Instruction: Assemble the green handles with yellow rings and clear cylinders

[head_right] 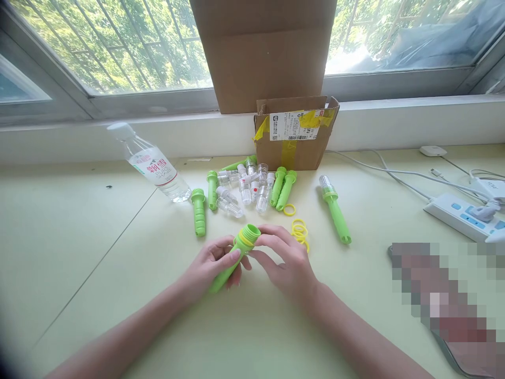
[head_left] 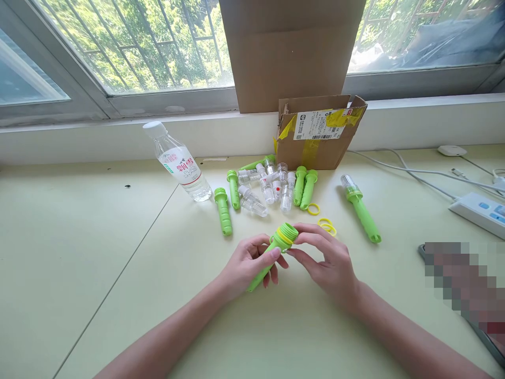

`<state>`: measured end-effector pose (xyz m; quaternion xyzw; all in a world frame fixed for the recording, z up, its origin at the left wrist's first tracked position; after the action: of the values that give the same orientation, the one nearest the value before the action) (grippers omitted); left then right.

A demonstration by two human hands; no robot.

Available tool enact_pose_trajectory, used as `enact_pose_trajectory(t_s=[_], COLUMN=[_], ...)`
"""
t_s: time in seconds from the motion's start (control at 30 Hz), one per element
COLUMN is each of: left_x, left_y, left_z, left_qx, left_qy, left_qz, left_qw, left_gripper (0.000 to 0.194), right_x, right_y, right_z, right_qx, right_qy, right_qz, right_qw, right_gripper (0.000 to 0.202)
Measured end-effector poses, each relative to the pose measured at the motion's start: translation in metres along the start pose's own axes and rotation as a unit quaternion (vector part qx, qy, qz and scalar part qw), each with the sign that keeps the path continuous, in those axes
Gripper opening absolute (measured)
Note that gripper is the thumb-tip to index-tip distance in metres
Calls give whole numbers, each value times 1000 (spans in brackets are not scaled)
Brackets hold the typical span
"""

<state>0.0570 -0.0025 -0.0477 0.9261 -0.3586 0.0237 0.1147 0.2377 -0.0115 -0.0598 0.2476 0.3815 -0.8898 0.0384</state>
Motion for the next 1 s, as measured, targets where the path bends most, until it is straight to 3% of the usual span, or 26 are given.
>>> enact_pose_trajectory(t_s=[0.2, 0.43, 0.77, 1.0], left_x=[2, -2, -1, 1], left_y=[1, 1, 1, 1], left_z=[-3, 2, 7, 1], left_qx=[3, 3, -34, -12], left_qy=[-20, -22, -77, -105], left_qz=[18, 31, -7, 3], left_qw=[1000, 999, 996, 994], left_gripper=[39, 37, 27, 31], right_x=[-1, 0, 1, 1], right_y=[0, 0, 0, 0], right_z=[-1, -2, -1, -1], right_qx=[-6, -6, -24, -24], right_qy=[6, 18, 19, 24], right_qz=[1, 6, -2, -1], right_qw=[1000, 1000, 1000, 999], right_gripper=[19, 18, 19, 20])
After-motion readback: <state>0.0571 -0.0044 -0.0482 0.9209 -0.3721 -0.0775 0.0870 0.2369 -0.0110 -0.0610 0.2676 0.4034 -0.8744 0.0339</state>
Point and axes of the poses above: each hand's wrist, its own y-axis away from the middle knuckle, its own x-axis out of the palm, z = x × y, the point moved 1 cm from there along -y, towards the middle knuckle, and after that the axes turned 10 degrees about z, right-handed, at the moved point
